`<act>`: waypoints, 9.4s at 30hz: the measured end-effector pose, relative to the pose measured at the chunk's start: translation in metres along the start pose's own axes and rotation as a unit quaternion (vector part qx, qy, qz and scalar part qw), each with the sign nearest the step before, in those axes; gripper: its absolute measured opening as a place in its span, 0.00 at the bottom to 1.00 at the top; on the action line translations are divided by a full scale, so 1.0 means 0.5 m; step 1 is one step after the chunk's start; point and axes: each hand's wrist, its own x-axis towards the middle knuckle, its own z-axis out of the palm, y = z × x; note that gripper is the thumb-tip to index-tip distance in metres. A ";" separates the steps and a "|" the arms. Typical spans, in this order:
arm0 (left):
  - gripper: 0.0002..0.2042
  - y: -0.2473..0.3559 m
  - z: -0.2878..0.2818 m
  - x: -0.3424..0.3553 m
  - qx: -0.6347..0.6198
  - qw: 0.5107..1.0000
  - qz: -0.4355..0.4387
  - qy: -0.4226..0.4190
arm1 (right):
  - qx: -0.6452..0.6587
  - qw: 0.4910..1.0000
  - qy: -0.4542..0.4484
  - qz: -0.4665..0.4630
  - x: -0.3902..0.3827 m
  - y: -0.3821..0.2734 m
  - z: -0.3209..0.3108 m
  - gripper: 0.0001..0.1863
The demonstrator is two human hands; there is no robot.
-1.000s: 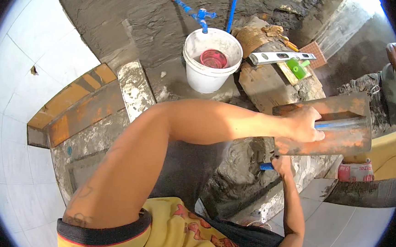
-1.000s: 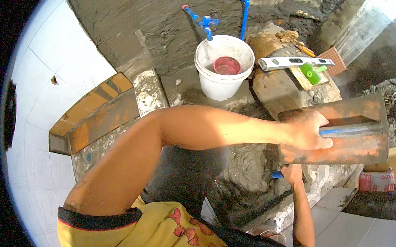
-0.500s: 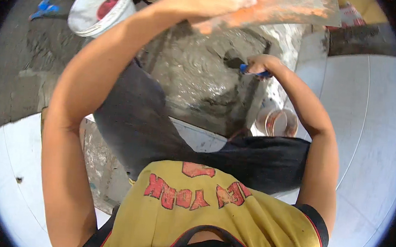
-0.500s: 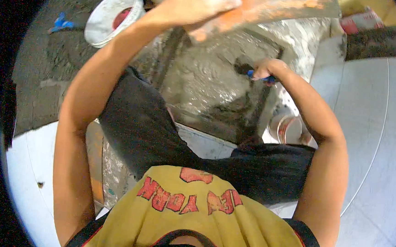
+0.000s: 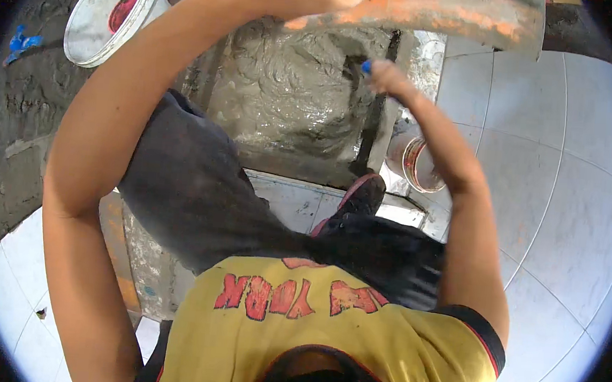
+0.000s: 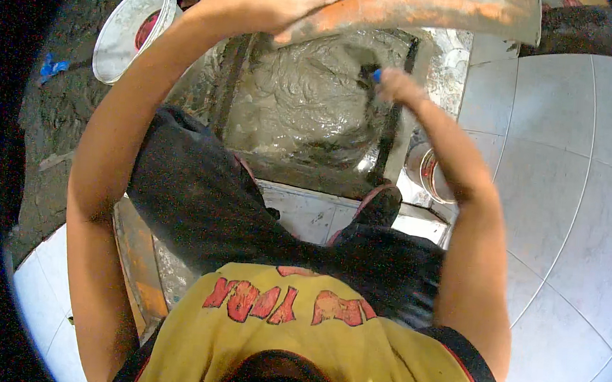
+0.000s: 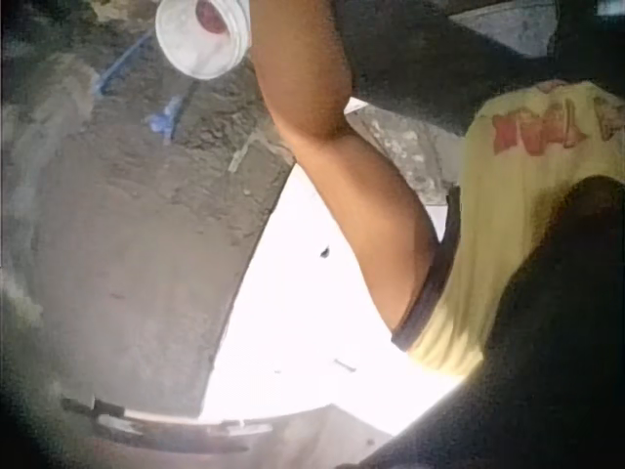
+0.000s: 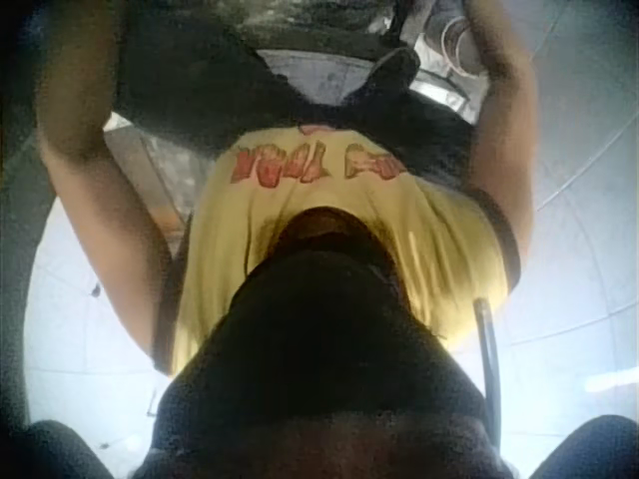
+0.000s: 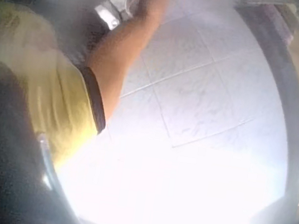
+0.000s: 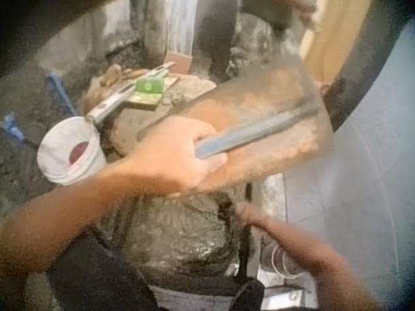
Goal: The person mixes and scoops wet cement from a floor trough using a trowel onto a plastering float, smooths the mortar, and stands up holding the tools.
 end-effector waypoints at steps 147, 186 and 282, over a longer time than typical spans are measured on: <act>0.17 -0.310 -0.002 0.136 0.098 0.984 -0.066 0.131 | 0.126 0.974 -0.057 0.177 -0.086 -0.291 -0.011 0.18; 0.28 -0.414 0.176 0.133 0.241 0.969 -0.045 -0.022 | -0.044 0.989 0.023 0.142 -0.106 -0.350 -0.148 0.15; 0.12 -0.805 -0.135 -0.421 -0.576 0.473 -0.223 0.629 | 0.543 0.777 0.246 0.202 -0.150 -0.267 -0.352 0.15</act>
